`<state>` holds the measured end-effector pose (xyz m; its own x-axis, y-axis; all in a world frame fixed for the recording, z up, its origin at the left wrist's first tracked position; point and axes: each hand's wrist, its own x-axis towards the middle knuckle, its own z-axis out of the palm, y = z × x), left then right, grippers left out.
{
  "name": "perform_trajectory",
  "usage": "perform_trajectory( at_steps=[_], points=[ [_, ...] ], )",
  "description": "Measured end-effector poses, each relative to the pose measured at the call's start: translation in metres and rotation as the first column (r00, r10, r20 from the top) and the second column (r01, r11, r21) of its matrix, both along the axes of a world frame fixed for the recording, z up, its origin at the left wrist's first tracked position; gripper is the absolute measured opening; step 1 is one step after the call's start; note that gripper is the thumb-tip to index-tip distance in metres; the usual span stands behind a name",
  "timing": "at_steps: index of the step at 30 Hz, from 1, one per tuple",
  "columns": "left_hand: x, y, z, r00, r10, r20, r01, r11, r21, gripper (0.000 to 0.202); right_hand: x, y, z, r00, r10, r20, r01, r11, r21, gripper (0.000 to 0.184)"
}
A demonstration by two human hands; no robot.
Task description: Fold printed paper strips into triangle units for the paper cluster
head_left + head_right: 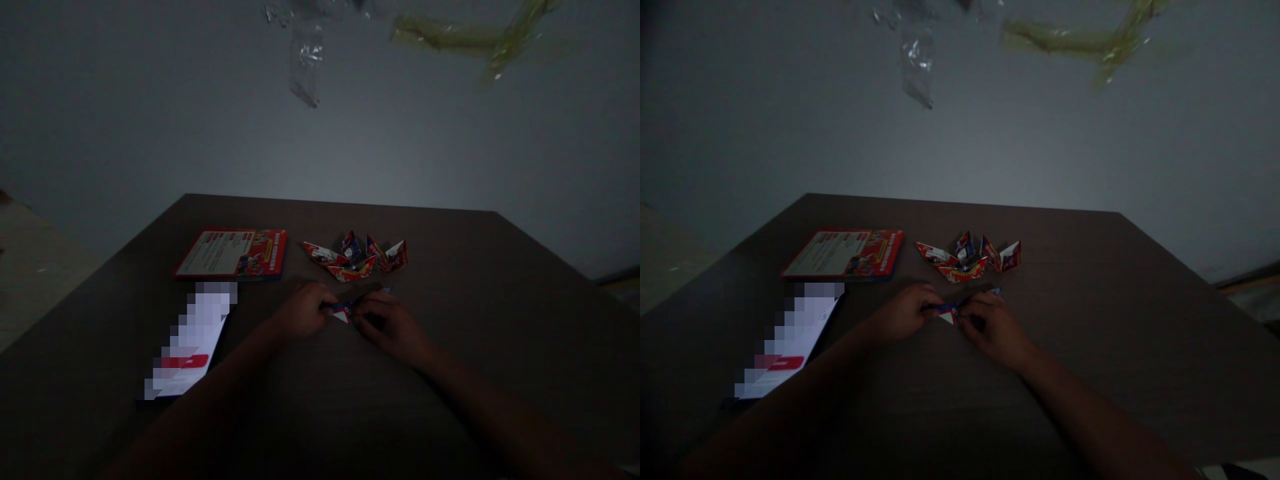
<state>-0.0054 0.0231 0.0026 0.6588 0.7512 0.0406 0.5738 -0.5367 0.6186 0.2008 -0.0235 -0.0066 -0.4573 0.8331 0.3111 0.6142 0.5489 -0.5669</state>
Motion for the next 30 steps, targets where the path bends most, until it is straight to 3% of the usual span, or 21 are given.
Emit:
perform_trajectory(
  at_steps=[7, 11, 16, 21, 30],
  points=[
    [0.005, -0.013, 0.002, 0.997, 0.074, -0.010, -0.071, 0.981, 0.178, 0.016, 0.000, 0.001, 0.001, 1.000, -0.006, 0.007, 0.006, 1.000, -0.020, 0.009],
    [0.012, -0.015, -0.002, 0.994, 0.112, -0.014, -0.106, 0.973, 0.205, 0.016, -0.001, 0.000, 0.003, 1.000, 0.015, -0.016, -0.016, 0.999, -0.036, 0.009],
    [0.010, -0.012, -0.004, 0.981, 0.191, 0.027, -0.192, 0.966, 0.172, 0.018, 0.007, 0.001, 0.006, 0.998, -0.015, -0.063, 0.014, 1.000, -0.003, 0.008],
    [0.005, -0.010, 0.000, 0.972, 0.233, 0.038, -0.235, 0.970, 0.066, 0.020, 0.026, 0.008, 0.003, 0.962, -0.258, -0.091, 0.263, 0.963, 0.050, 0.010],
    [0.002, -0.009, 0.000, 0.960, 0.260, 0.099, -0.262, 0.965, 0.011, 0.022, 0.031, 0.013, -0.008, 0.933, -0.286, -0.217, 0.270, 0.958, -0.100, 0.014]
  ],
)
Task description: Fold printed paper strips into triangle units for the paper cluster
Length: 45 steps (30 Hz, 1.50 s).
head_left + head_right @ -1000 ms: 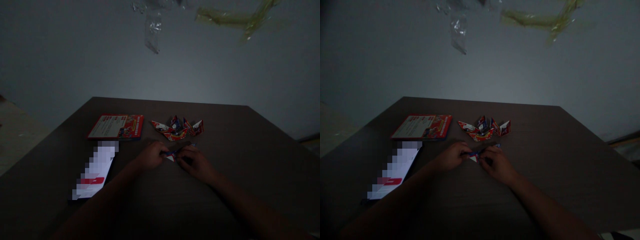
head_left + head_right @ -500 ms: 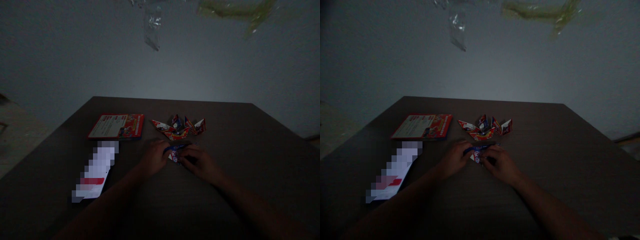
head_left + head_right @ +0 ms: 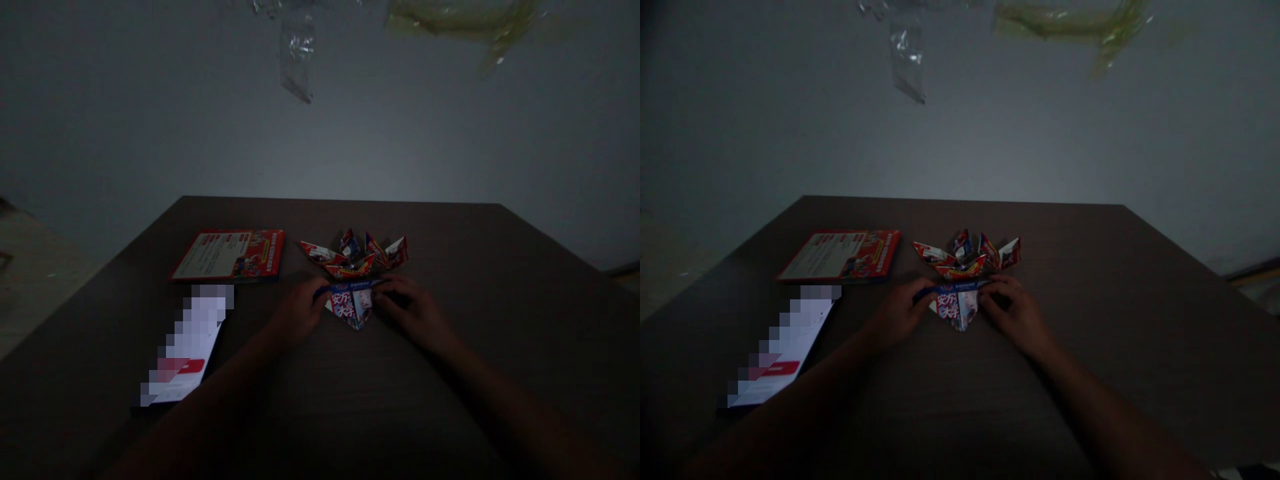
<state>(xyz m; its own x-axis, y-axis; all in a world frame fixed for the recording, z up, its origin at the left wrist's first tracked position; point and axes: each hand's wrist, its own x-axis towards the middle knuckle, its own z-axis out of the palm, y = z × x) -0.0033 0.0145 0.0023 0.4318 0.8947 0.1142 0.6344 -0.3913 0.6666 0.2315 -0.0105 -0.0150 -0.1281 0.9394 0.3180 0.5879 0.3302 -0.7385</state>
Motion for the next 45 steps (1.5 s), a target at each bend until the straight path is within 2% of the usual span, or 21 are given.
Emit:
perform_trajectory(
  at_steps=[5, 7, 9, 11, 14, 18, 20, 25, 33, 39, 45],
  points=[
    [-0.001, 0.001, -0.003, 1.000, -0.003, 0.010, 0.002, 1.000, 0.027, 0.020, 0.000, -0.003, 0.005, 0.996, 0.011, -0.090, -0.027, 0.984, -0.175, 0.020],
    [0.000, -0.001, -0.001, 0.999, 0.046, -0.002, -0.046, 0.992, 0.119, 0.020, -0.003, -0.004, 0.007, 0.994, 0.008, -0.105, -0.031, 0.977, -0.210, 0.022],
    [0.003, -0.006, 0.004, 0.993, 0.115, -0.020, -0.105, 0.956, 0.274, 0.026, -0.006, -0.006, 0.010, 0.994, 0.026, -0.106, -0.048, 0.976, -0.214, 0.022],
    [0.007, -0.013, 0.012, 0.989, 0.134, -0.065, -0.098, 0.914, 0.394, 0.029, -0.008, -0.007, 0.012, 0.995, 0.053, -0.087, -0.070, 0.975, -0.212, 0.020],
    [0.016, -0.026, 0.020, 0.987, 0.097, -0.130, -0.025, 0.883, 0.469, 0.024, -0.009, -0.007, 0.011, 0.993, 0.102, -0.062, -0.113, 0.971, -0.210, 0.022],
    [0.023, -0.034, 0.017, 0.965, -0.111, -0.236, 0.192, 0.914, 0.356, 0.019, -0.009, -0.006, 0.006, 0.978, 0.198, -0.058, -0.206, 0.960, -0.191, 0.029],
    [0.024, -0.034, 0.013, 0.951, -0.156, -0.266, 0.237, 0.922, 0.305, 0.018, -0.009, -0.006, 0.005, 0.971, 0.233, -0.047, -0.237, 0.956, -0.173, 0.031],
    [0.020, -0.029, 0.009, 0.948, -0.174, -0.265, 0.245, 0.934, 0.261, 0.016, -0.010, -0.008, 0.007, 0.957, 0.285, -0.051, -0.290, 0.944, -0.157, 0.035],
    [0.019, -0.028, 0.005, 0.957, -0.190, -0.218, 0.239, 0.944, 0.227, 0.016, -0.008, -0.007, 0.006, 0.958, 0.285, -0.025, -0.285, 0.950, -0.129, 0.029],
    [0.017, -0.025, 0.004, 0.964, -0.194, -0.181, 0.229, 0.953, 0.200, 0.017, -0.009, -0.009, 0.010, 0.943, 0.333, 0.006, -0.329, 0.936, -0.126, 0.027],
    [0.018, -0.025, 0.006, 0.963, -0.208, -0.170, 0.238, 0.953, 0.186, 0.017, -0.010, -0.009, 0.009, 0.960, 0.273, -0.068, -0.279, 0.953, -0.118, 0.022]
  ],
)
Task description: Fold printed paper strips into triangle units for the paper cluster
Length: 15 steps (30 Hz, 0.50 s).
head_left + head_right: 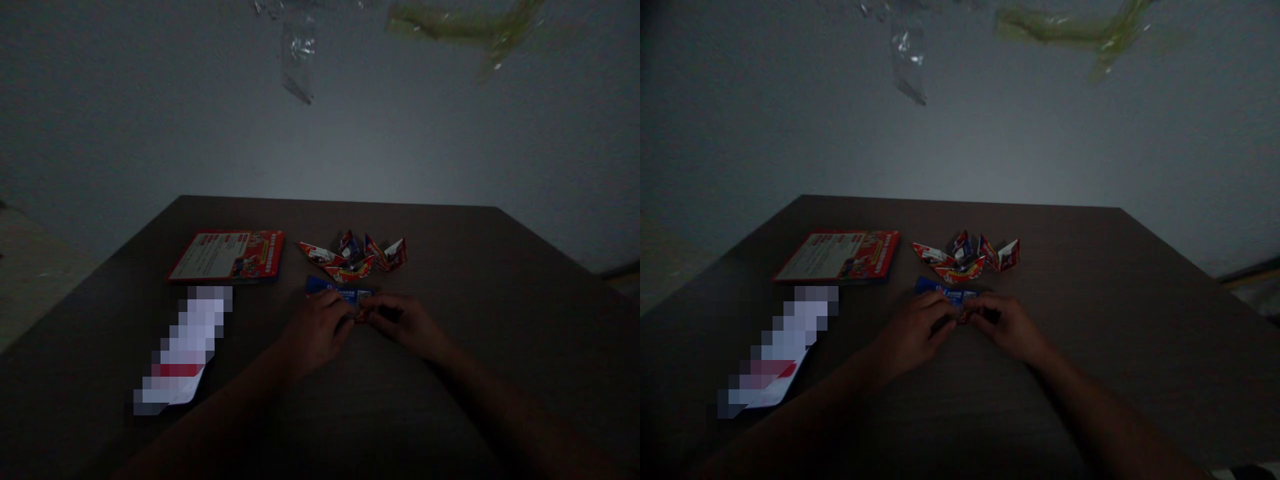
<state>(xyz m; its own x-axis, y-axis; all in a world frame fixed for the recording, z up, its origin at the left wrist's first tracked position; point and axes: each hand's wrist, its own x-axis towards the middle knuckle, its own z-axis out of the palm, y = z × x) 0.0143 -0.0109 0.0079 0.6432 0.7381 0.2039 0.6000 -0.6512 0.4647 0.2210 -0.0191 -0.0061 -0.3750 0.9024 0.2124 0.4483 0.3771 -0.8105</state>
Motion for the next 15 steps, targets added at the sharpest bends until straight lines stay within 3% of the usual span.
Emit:
perform_trajectory(
  at_steps=[15],
  points=[
    [-0.0010, -0.0012, 0.0011, 1.000, -0.014, 0.001, 0.014, 1.000, 0.000, 0.019, -0.0004, 0.0008, -0.0031, 0.999, -0.041, -0.003, 0.041, 0.999, -0.027, 0.017]
  ],
)
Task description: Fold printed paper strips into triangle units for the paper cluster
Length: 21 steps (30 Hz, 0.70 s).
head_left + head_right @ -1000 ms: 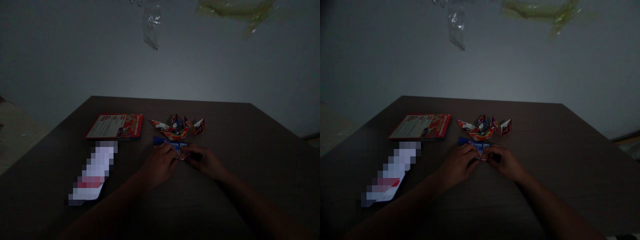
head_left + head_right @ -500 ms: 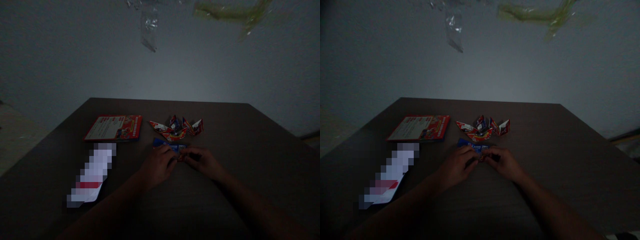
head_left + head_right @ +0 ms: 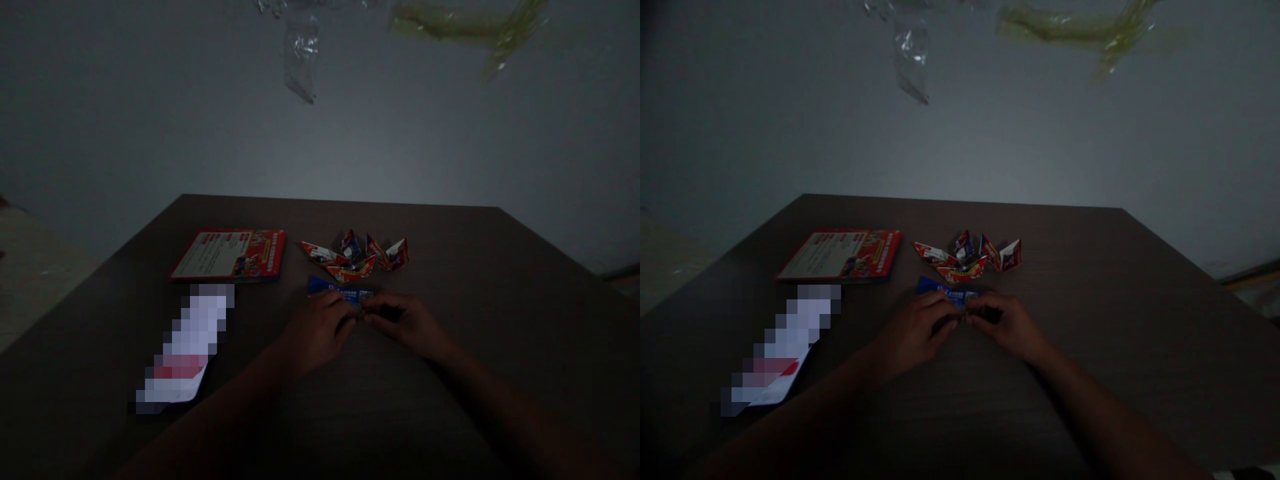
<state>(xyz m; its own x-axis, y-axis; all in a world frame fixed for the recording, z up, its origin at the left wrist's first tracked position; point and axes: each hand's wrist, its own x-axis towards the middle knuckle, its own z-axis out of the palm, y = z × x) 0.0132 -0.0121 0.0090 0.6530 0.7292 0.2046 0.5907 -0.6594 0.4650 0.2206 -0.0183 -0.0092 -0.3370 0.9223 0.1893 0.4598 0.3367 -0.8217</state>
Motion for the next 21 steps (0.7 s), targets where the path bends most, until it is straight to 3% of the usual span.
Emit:
perform_trajectory(
  at_steps=[21],
  points=[
    [0.0005, 0.0011, -0.0016, 0.999, -0.022, 0.040, 0.022, 0.999, 0.024, 0.017, 0.0013, 0.0016, -0.0036, 1.000, -0.008, 0.006, 0.009, 0.999, -0.044, 0.017]
  ],
)
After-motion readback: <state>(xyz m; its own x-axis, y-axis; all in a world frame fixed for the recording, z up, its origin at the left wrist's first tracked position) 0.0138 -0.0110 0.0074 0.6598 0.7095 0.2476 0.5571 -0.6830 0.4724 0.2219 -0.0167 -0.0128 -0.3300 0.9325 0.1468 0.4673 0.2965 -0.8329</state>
